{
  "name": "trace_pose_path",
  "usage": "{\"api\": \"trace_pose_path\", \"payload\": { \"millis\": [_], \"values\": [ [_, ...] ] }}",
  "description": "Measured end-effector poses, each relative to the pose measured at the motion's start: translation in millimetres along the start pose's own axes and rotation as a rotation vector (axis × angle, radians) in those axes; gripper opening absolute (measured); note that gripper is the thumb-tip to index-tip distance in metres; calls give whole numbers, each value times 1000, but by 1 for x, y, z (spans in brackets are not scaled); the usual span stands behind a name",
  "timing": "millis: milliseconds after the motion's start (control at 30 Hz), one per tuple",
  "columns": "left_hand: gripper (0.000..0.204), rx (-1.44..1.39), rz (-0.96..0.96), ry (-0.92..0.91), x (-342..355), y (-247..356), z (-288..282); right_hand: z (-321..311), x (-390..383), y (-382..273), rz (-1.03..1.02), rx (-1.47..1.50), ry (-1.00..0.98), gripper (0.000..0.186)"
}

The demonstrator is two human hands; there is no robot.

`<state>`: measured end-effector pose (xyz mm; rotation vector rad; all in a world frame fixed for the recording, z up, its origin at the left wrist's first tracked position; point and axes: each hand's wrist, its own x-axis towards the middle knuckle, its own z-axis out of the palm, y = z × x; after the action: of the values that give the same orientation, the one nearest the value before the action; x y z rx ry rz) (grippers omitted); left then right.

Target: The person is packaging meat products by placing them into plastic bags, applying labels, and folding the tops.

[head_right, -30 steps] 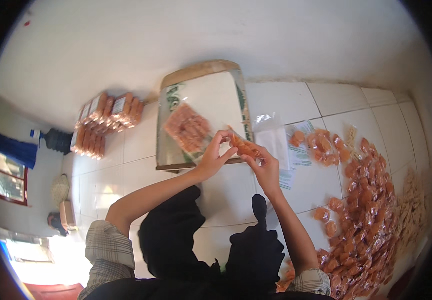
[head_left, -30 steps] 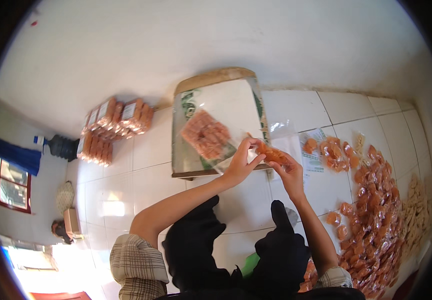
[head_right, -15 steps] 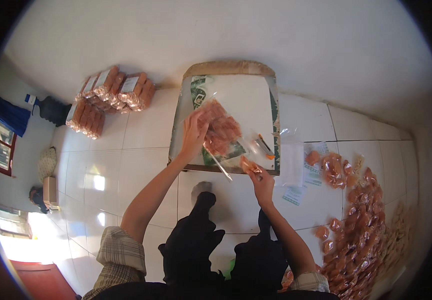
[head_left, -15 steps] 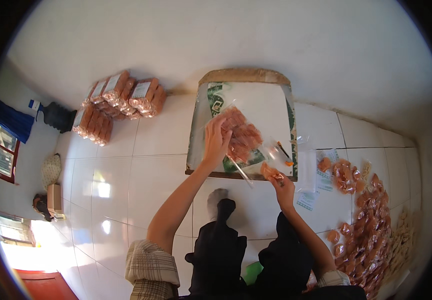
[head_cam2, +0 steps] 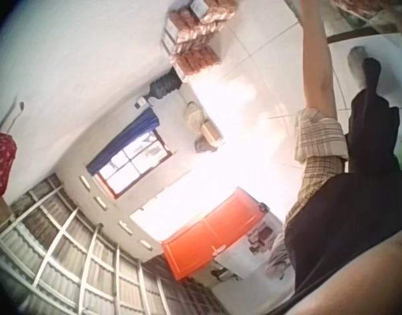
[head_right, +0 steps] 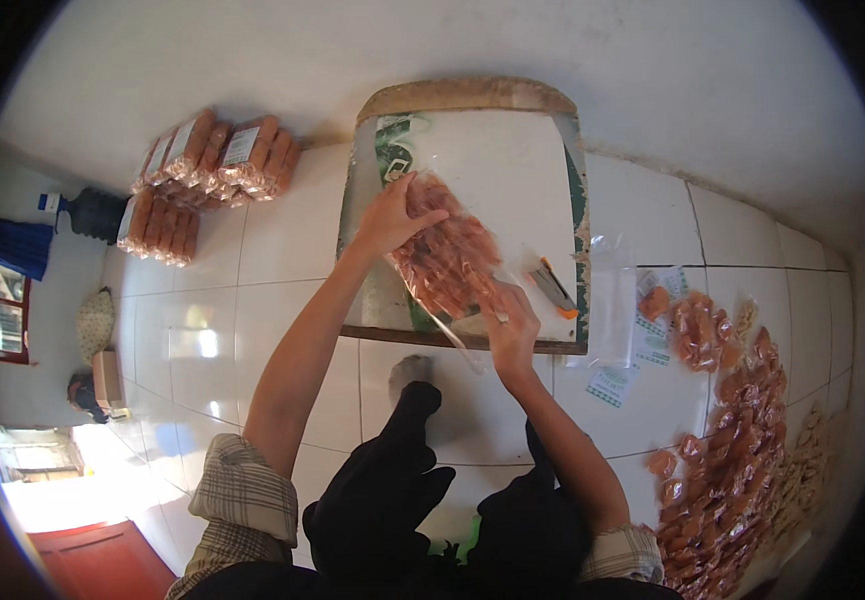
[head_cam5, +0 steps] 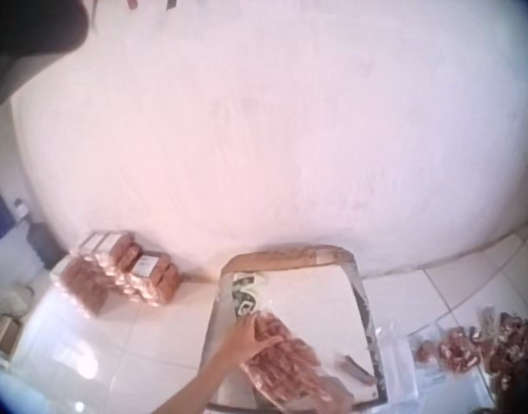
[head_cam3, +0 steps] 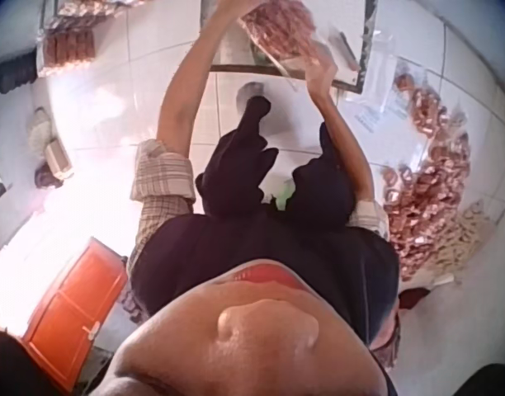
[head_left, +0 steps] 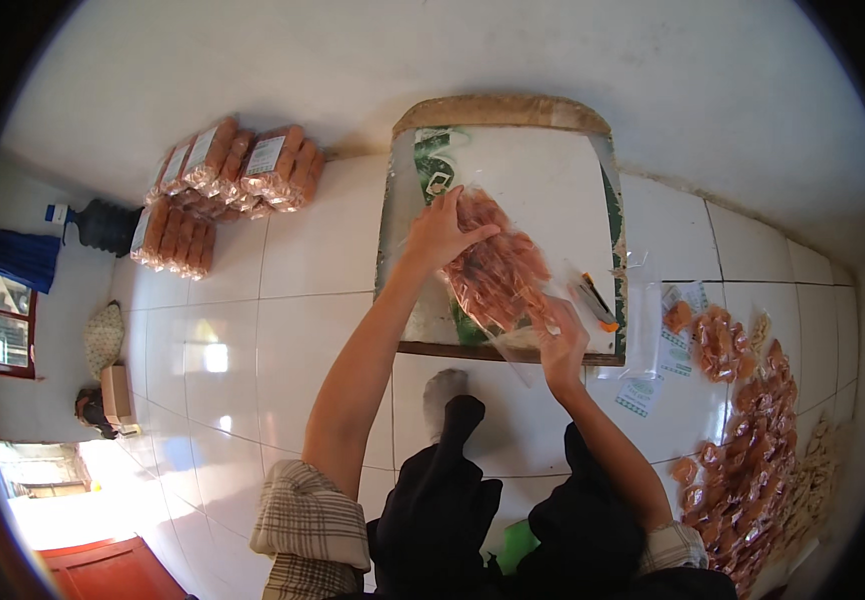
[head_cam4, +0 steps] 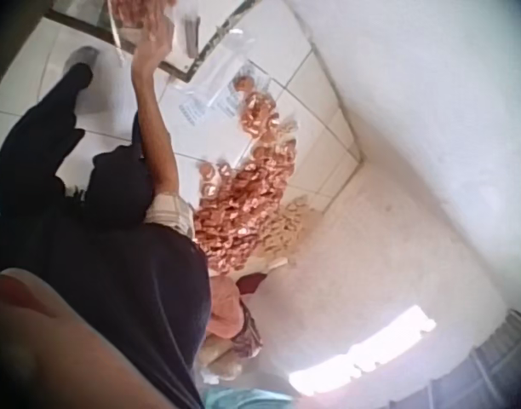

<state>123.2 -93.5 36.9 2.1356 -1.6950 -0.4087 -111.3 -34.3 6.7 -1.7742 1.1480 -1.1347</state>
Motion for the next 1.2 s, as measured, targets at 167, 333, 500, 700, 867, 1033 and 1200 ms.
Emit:
{"api": "trace_pose_path", "payload": {
  "millis": [167,333,500,700,867,1033,1200],
  "values": [
    [100,-65,-40,-42,-5,4,4,15,11,-4,1,-10,-51,37],
    [100,-60,-61,-22,-7,7,4,16,15,-3,-180,-281,-18,43],
    [101,-50,-93,4,-11,3,4,7,0,-10,-164,-123,53,37],
    [111,-74,-113,-39,-12,10,-1,2,1,14,-202,-156,3,24],
    [116,-110,-78,-98,-10,14,1,12,13,7,-175,-108,-1,22],
    [119,-86,-98,-82,-10,14,3,6,16,1,-203,-130,-55,28],
    [109,-125,-72,22,-17,12,4,-17,-16,2,-105,27,-13,37]
  ]
}}
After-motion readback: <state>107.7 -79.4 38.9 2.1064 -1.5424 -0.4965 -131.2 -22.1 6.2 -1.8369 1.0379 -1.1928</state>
